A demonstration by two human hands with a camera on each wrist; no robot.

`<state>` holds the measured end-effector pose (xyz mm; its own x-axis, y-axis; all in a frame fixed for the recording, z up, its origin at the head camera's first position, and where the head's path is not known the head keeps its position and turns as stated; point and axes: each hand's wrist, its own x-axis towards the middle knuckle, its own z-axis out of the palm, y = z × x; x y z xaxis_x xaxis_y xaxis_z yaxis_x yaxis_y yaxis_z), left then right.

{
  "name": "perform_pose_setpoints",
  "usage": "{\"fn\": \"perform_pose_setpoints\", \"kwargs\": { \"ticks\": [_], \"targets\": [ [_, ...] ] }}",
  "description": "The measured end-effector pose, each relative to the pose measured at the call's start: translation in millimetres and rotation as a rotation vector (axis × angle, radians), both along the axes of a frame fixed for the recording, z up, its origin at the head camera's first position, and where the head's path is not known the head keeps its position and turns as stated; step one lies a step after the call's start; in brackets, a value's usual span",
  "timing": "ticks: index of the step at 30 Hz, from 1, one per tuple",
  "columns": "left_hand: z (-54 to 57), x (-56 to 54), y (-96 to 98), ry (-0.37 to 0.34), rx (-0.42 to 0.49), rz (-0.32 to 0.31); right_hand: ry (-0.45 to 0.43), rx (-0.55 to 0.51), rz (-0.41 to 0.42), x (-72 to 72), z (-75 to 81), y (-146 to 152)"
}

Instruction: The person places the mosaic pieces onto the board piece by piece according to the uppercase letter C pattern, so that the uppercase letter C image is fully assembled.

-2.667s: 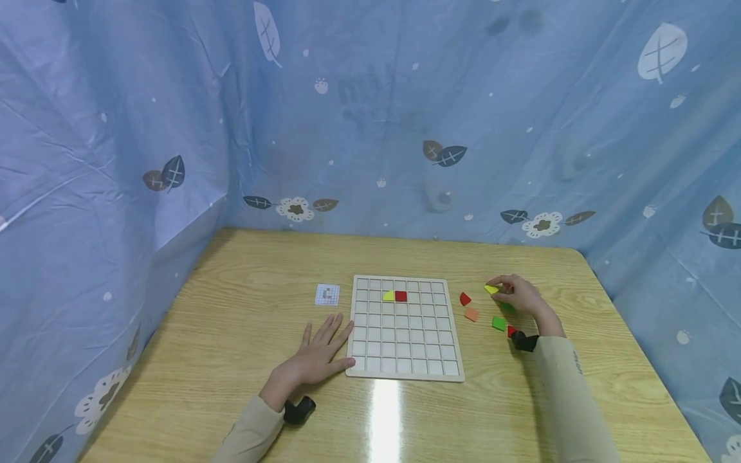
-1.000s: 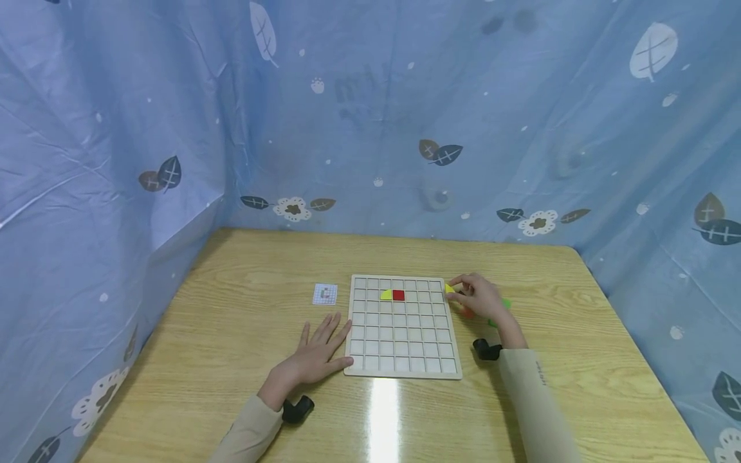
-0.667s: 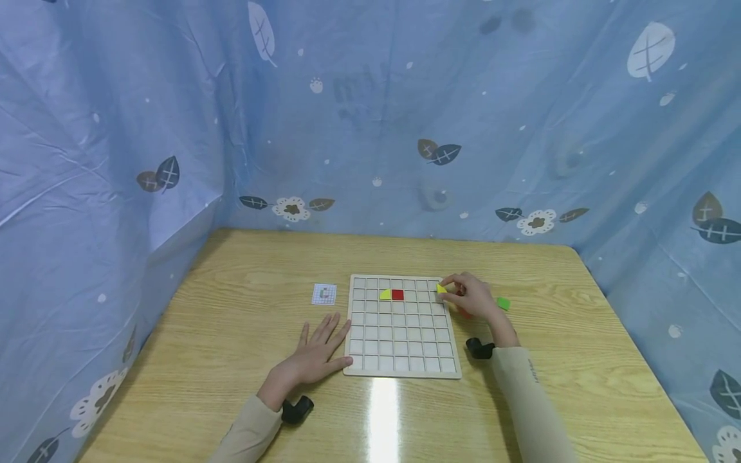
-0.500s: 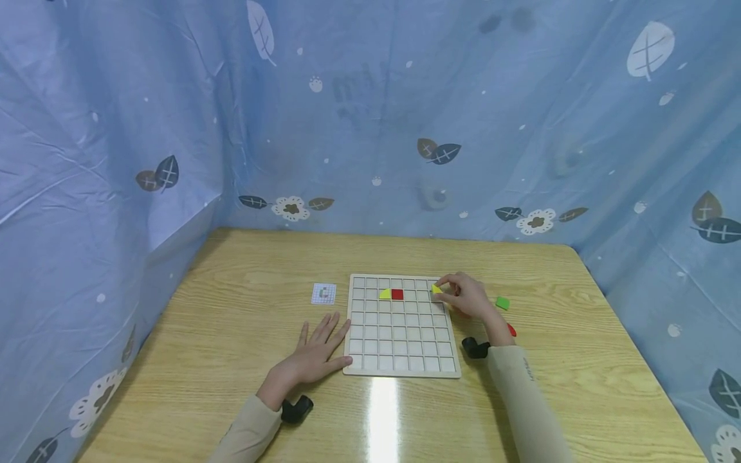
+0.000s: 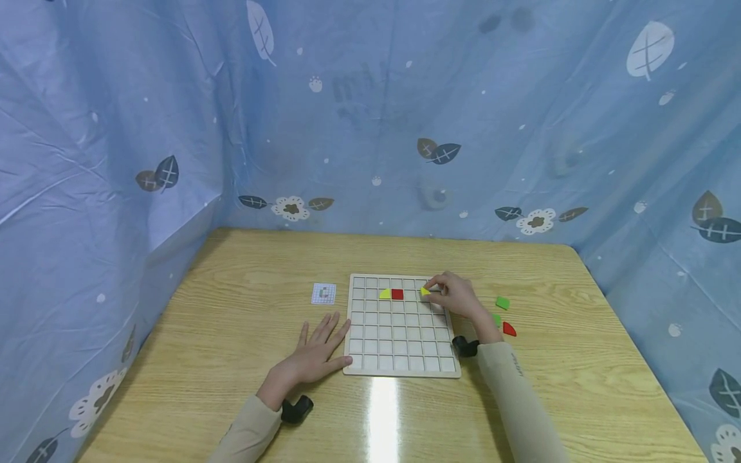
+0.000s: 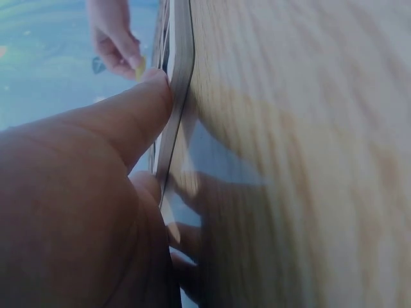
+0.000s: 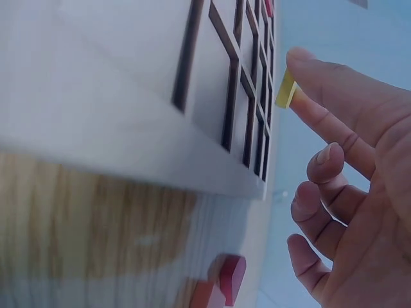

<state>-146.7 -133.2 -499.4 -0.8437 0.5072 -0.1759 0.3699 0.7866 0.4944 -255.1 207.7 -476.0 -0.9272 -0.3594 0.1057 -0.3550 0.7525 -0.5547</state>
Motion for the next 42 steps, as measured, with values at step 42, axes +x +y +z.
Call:
{"fn": "perform_pose_setpoints", "kwargs": {
  "ticks": [42],
  "targets": [
    [-12.2,-2.8,-2.0,-0.002,0.018,0.018,-0.085,0.070,0.040,-7.8,-1.4,-22.5]
  ]
}}
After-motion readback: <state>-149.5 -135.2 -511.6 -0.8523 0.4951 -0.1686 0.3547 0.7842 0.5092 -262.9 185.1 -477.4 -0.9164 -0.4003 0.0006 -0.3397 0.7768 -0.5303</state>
